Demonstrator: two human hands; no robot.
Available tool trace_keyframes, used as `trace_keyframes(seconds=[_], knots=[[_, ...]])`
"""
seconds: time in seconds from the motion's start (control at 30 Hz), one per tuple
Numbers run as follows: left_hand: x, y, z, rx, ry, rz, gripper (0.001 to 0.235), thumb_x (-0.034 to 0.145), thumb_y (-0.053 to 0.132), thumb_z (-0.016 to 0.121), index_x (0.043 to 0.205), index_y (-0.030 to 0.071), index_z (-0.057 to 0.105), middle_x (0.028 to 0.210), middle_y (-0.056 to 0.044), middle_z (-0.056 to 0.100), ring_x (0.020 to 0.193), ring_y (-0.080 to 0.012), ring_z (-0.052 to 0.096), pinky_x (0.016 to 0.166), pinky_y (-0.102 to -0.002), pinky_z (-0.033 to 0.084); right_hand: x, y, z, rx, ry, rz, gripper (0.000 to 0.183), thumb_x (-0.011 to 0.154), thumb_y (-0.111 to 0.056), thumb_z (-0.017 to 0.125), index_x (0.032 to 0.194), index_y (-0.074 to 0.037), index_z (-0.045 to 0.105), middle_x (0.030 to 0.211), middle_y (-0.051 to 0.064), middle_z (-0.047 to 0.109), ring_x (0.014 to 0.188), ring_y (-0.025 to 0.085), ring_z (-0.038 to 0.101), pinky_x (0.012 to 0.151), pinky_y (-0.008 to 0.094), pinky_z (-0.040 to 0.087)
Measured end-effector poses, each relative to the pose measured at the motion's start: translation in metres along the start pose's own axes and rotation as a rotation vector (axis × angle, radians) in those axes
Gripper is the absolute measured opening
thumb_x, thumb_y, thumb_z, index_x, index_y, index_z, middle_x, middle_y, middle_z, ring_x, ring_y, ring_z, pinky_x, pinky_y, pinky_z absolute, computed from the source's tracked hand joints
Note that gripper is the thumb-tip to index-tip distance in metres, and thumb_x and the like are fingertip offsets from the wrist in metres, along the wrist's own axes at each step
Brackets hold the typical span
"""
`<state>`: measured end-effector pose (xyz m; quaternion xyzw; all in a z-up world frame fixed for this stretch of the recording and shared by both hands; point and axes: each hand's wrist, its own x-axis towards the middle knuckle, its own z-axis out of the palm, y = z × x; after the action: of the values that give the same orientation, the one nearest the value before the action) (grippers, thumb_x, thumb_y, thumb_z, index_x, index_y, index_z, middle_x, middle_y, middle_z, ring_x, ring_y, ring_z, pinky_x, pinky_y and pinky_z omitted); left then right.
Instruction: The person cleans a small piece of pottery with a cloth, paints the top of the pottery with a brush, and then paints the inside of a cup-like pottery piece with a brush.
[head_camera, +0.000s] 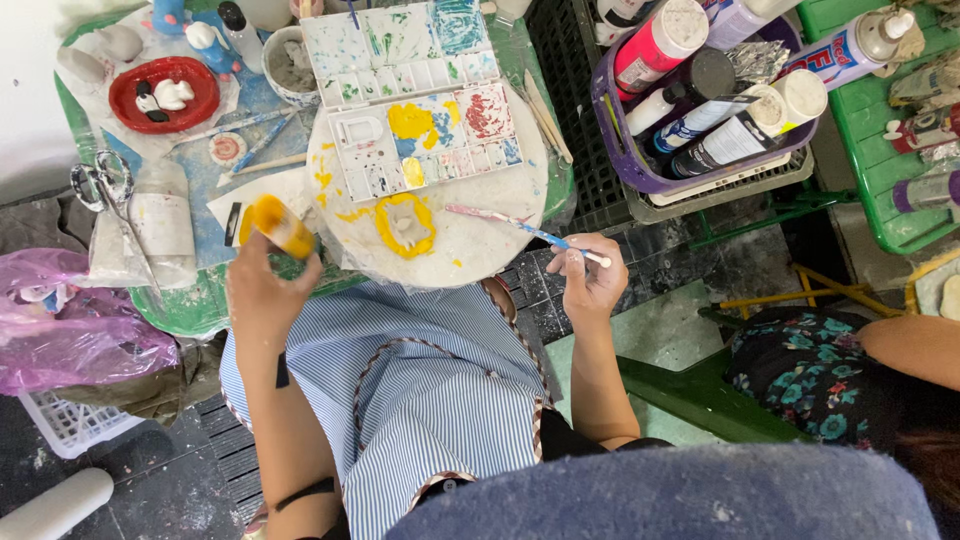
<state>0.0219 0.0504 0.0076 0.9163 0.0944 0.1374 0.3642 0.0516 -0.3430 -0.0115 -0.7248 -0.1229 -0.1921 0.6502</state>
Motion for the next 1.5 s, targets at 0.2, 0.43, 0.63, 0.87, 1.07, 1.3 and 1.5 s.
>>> trace_keyframes(seconds=[0.2, 0.43, 0.63, 0.87, 1.07, 1.3, 1.5], knots=[[-0.007, -0.019, 0.010, 0.079, -0.013, 0.029, 0.046, 0.082, 0.021, 0.085, 0.117, 0.000, 0.065, 0.107, -0.019, 0.069, 0.100, -0.0386, 0.066, 0.086, -0.046, 0.052, -0.003, 0.001, 0.009, 0.098, -0.045, 0.055, 0.012, 0.106, -0.005, 0.061, 0.116, 0.001, 0.058, 0.102, 0.015, 0.069, 0.076, 0.014, 0.067, 0.070, 0.026, 0.055], [-0.016, -0.008, 0.006, -0.110, 0.017, -0.034, 0.085, 0.081, 0.018, 0.087, 0.153, -0.001, 0.045, 0.133, -0.023, 0.064, 0.111, -0.0342, 0.066, 0.091, -0.044, 0.054, 0.000, -0.009, 0.017, -0.020, -0.143, 0.100, 0.013, 0.098, 0.005, 0.064, 0.111, 0.003, 0.062, 0.105, 0.015, 0.070, 0.078, 0.014, 0.069, 0.071, 0.027, 0.057], [-0.037, 0.008, -0.017, -0.095, 0.248, 0.084, 0.076, 0.091, 0.016, 0.090, 0.150, 0.001, 0.044, 0.153, -0.022, 0.049, 0.133, -0.0336, 0.054, 0.104, -0.042, 0.049, -0.001, -0.011, 0.022, -0.112, -0.178, 0.181, 0.014, 0.093, 0.004, 0.070, 0.107, 0.002, 0.066, 0.105, 0.012, 0.071, 0.078, 0.013, 0.071, 0.067, 0.026, 0.057], [-0.044, 0.048, -0.010, -0.090, 0.263, 0.345, 0.018, 0.094, -0.002, 0.079, 0.105, 0.010, 0.072, 0.105, -0.006, 0.072, 0.104, -0.0236, 0.066, 0.103, -0.039, 0.046, -0.006, -0.013, 0.017, -0.058, -0.178, 0.145, 0.014, 0.094, 0.004, 0.070, 0.106, 0.000, 0.063, 0.103, 0.011, 0.070, 0.082, 0.013, 0.071, 0.066, 0.025, 0.056], [-0.026, 0.111, 0.027, -0.238, 0.069, 0.519, 0.019, 0.080, 0.000, 0.084, 0.094, 0.009, 0.075, 0.091, -0.005, 0.073, 0.092, -0.0242, 0.068, 0.085, -0.037, 0.052, -0.028, -0.008, 0.011, 0.273, -0.096, 0.236, 0.013, 0.103, 0.003, 0.061, 0.113, -0.002, 0.054, 0.103, 0.012, 0.068, 0.075, 0.010, 0.065, 0.066, 0.024, 0.054], [-0.020, 0.128, 0.043, -0.340, -0.019, 0.492, 0.018, 0.075, 0.007, 0.088, 0.082, 0.007, 0.071, 0.081, -0.006, 0.069, 0.085, -0.0235, 0.066, 0.075, -0.035, 0.053, -0.028, -0.016, 0.020, 0.421, -0.109, 0.384, 0.014, 0.106, -0.006, 0.054, 0.119, -0.001, 0.056, 0.109, 0.016, 0.073, 0.069, 0.011, 0.068, 0.058, 0.022, 0.051], [-0.019, 0.125, 0.054, -0.402, -0.166, 0.304, 0.015, 0.085, 0.005, 0.081, 0.097, 0.003, 0.073, 0.087, -0.007, 0.073, 0.077, -0.0185, 0.069, 0.071, -0.031, 0.054, -0.030, -0.013, 0.029, 0.422, -0.251, 0.453, 0.018, 0.104, -0.003, 0.058, 0.121, 0.000, 0.057, 0.106, 0.017, 0.073, 0.070, 0.012, 0.068, 0.050, 0.020, 0.045]])
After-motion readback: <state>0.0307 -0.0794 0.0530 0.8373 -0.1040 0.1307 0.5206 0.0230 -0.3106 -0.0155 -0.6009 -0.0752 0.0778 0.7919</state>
